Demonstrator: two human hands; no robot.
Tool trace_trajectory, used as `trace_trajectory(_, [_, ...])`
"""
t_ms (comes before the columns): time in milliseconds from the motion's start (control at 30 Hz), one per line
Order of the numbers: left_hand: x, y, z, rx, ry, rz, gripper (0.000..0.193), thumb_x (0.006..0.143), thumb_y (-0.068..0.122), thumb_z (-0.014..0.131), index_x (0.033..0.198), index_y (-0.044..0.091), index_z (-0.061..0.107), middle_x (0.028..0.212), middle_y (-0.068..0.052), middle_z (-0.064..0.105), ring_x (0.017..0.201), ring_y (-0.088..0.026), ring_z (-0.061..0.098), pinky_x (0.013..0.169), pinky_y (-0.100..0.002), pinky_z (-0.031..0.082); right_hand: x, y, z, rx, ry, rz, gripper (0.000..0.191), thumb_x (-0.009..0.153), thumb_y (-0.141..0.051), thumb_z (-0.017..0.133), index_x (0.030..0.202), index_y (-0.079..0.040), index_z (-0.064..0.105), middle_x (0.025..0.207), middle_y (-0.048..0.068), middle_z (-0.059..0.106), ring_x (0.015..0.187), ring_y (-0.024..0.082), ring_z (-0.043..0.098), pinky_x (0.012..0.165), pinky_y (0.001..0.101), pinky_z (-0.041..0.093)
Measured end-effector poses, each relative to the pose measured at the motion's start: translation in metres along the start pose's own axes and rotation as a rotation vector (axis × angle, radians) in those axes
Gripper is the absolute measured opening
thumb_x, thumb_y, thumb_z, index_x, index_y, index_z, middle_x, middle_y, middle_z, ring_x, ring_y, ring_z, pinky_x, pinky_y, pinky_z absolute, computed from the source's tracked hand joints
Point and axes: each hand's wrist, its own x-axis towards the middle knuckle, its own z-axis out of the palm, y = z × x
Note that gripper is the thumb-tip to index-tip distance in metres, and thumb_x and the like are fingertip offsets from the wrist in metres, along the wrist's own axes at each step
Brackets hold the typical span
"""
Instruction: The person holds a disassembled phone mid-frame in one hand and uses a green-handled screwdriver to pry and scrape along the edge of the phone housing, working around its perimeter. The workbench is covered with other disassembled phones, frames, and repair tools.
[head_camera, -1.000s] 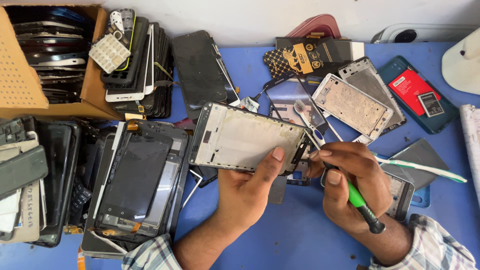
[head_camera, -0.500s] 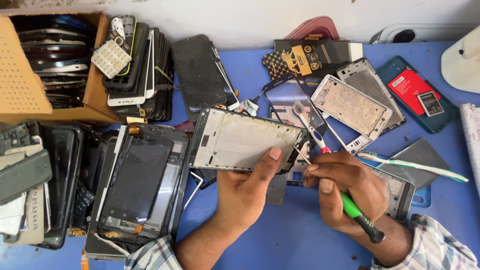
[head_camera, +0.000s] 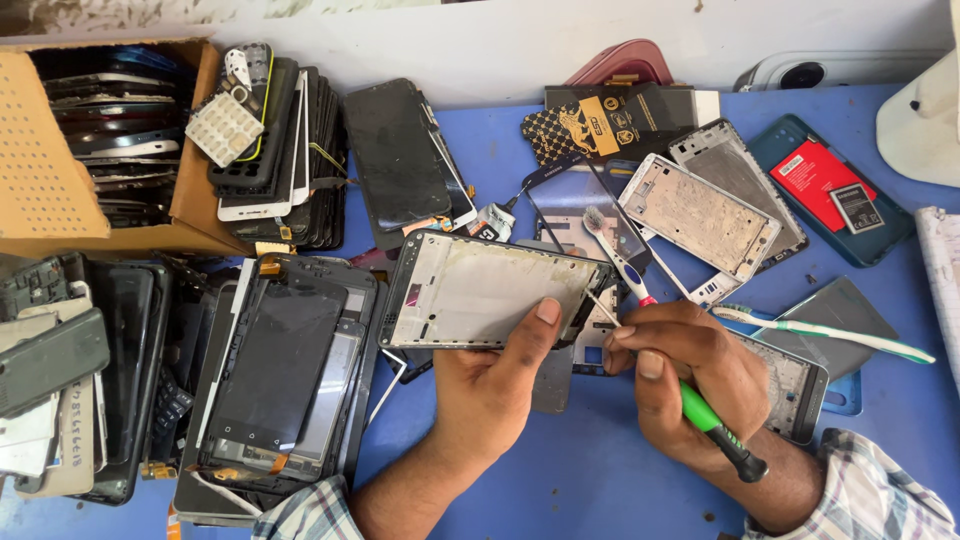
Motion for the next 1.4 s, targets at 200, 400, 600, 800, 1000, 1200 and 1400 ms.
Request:
trace_trajectory(200, [0.0014, -0.0014, -0.0001, -0.002, 0.002, -0.004, 0.023, 0.104, 0.005, 0.064, 0.124, -0.005, 0.066, 0.117, -0.011, 0.073, 0.107, -0.015, 0.069, 0.095, -0.029, 0.057, -0.0004, 0.0023, -0.0002, 0.017, -0.016, -0.010, 0.012, 0.105, -0.006, 0.053, 0.106, 0.003, 0.059, 0.097, 0.017, 0.070, 0.071, 0.014, 0.072, 0.062, 0.0257, 0.060])
trace_trajectory(400, [0.0010, -0.0036, -0.0012, -0.008, 0.037, -0.024, 0.020, 0.101, 0.006, 0.066, 0.119, -0.004, 0.067, 0.111, -0.008, 0.073, 0.102, -0.013, 0.069, 0.090, -0.027, 0.057, -0.0015, 0.0015, 0.0025, 0.030, 0.000, 0.019, 0.008, 0.104, -0.001, 0.054, 0.109, 0.004, 0.058, 0.101, 0.017, 0.070, 0.074, 0.014, 0.072, 0.066, 0.0260, 0.061])
trace_trajectory(600, [-0.0002, -0.0045, -0.0034, 0.021, 0.056, -0.031, 0.014, 0.102, 0.007, 0.068, 0.111, -0.004, 0.070, 0.102, -0.007, 0.074, 0.093, -0.011, 0.068, 0.083, -0.025, 0.056, 0.0006, -0.0008, 0.0030, -0.002, -0.017, 0.013, 0.008, 0.101, 0.004, 0.056, 0.109, 0.004, 0.058, 0.102, 0.017, 0.070, 0.073, 0.013, 0.073, 0.065, 0.0251, 0.061])
trace_trajectory(800, [0.0020, -0.0031, -0.0048, -0.006, 0.055, -0.035, 0.015, 0.102, 0.009, 0.069, 0.110, -0.003, 0.069, 0.101, -0.006, 0.073, 0.092, -0.010, 0.067, 0.083, -0.025, 0.055, 0.0021, -0.0023, 0.0051, -0.002, -0.031, 0.018, 0.009, 0.100, 0.007, 0.058, 0.107, 0.003, 0.060, 0.101, 0.018, 0.072, 0.074, 0.014, 0.074, 0.064, 0.0250, 0.061])
trace_trajectory(1000, [0.0016, -0.0029, -0.0037, 0.009, 0.054, -0.022, 0.016, 0.103, 0.011, 0.069, 0.112, -0.002, 0.070, 0.103, -0.005, 0.072, 0.094, -0.010, 0.066, 0.084, -0.025, 0.054, 0.0021, -0.0048, 0.0067, -0.019, -0.025, 0.050, 0.012, 0.099, 0.007, 0.061, 0.109, 0.002, 0.061, 0.100, 0.015, 0.073, 0.075, 0.013, 0.075, 0.065, 0.0246, 0.062])
trace_trajectory(1200, [0.0002, -0.0031, -0.0028, 0.027, 0.069, -0.041, 0.020, 0.102, 0.014, 0.070, 0.113, -0.003, 0.070, 0.104, -0.006, 0.073, 0.095, -0.011, 0.067, 0.084, -0.025, 0.055, 0.0022, -0.0062, 0.0091, -0.086, 0.002, 0.036, 0.014, 0.098, 0.006, 0.065, 0.110, 0.001, 0.061, 0.100, 0.014, 0.073, 0.076, 0.013, 0.075, 0.066, 0.0251, 0.061])
trace_trajectory(1400, [-0.0003, -0.0049, -0.0023, -0.003, 0.067, -0.049, 0.021, 0.102, 0.013, 0.070, 0.115, -0.003, 0.070, 0.104, -0.006, 0.073, 0.095, -0.011, 0.067, 0.084, -0.025, 0.055, 0.0028, -0.0052, 0.0080, -0.100, 0.000, 0.019, 0.014, 0.097, 0.007, 0.065, 0.109, 0.002, 0.061, 0.099, 0.015, 0.073, 0.075, 0.014, 0.075, 0.065, 0.0252, 0.061])
